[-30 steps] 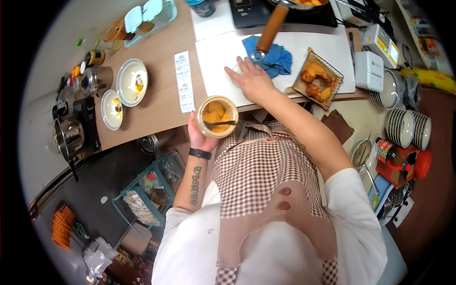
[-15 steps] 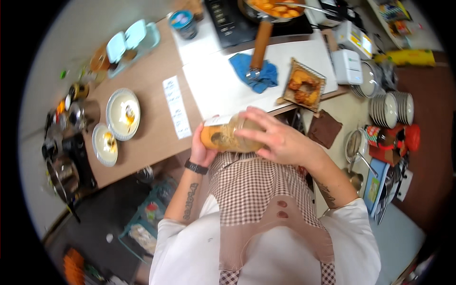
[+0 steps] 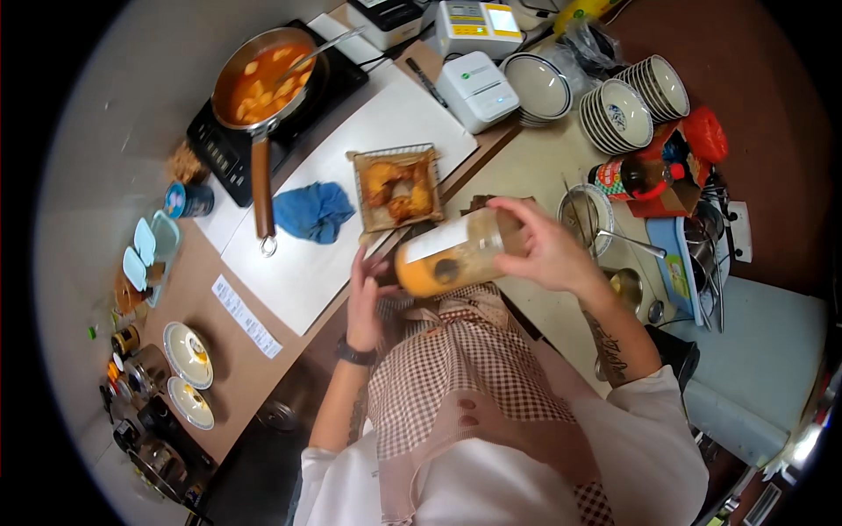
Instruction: Preparing and assembling multiple bowls of noodles with toppings, sauce, and broth in a restaurant kitchen.
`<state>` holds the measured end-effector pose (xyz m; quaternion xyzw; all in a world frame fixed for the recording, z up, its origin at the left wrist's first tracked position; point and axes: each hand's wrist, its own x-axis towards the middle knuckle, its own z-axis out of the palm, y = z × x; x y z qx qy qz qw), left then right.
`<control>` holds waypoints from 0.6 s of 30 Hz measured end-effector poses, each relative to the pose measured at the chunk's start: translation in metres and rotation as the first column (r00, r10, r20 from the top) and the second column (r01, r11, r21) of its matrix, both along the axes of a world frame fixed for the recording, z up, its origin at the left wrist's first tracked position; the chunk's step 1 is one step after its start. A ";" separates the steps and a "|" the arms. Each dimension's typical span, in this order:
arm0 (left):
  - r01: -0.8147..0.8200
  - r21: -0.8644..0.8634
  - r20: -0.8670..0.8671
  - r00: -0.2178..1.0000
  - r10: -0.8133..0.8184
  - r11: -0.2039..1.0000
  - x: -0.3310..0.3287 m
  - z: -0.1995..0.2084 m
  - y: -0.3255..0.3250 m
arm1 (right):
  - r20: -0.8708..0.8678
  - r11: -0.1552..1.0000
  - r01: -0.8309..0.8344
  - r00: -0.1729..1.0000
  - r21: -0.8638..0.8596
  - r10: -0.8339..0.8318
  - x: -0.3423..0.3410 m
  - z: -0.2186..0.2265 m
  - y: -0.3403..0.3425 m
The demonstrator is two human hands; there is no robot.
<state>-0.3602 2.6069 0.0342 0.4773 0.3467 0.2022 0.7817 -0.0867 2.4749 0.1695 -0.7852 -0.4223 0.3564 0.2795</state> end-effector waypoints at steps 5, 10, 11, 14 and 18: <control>-0.178 -0.074 -0.410 0.902 0.132 0.981 -0.021 -0.045 -0.017 | 0.441 0.990 0.142 0.889 -0.004 -0.126 0.120 -0.021 -0.019; 0.012 -0.545 -0.080 0.995 -0.066 0.838 0.045 -0.055 -0.016 | 0.602 0.943 0.295 0.786 -0.157 -0.145 0.207 -0.075 -0.024; 0.035 -0.523 -0.076 0.993 -0.087 0.852 0.054 -0.057 -0.015 | 0.595 0.954 0.262 0.793 -0.143 -0.128 0.219 -0.086 -0.024; -0.001 -0.451 -0.086 0.995 -0.042 0.893 0.067 -0.057 -0.018 | 0.623 0.946 0.252 0.779 -0.203 -0.073 0.245 -0.107 -0.021; -0.143 -0.319 -0.170 0.981 0.092 0.937 0.064 -0.048 -0.041 | 0.813 0.909 0.368 0.579 -0.197 -0.059 0.232 -0.091 -0.018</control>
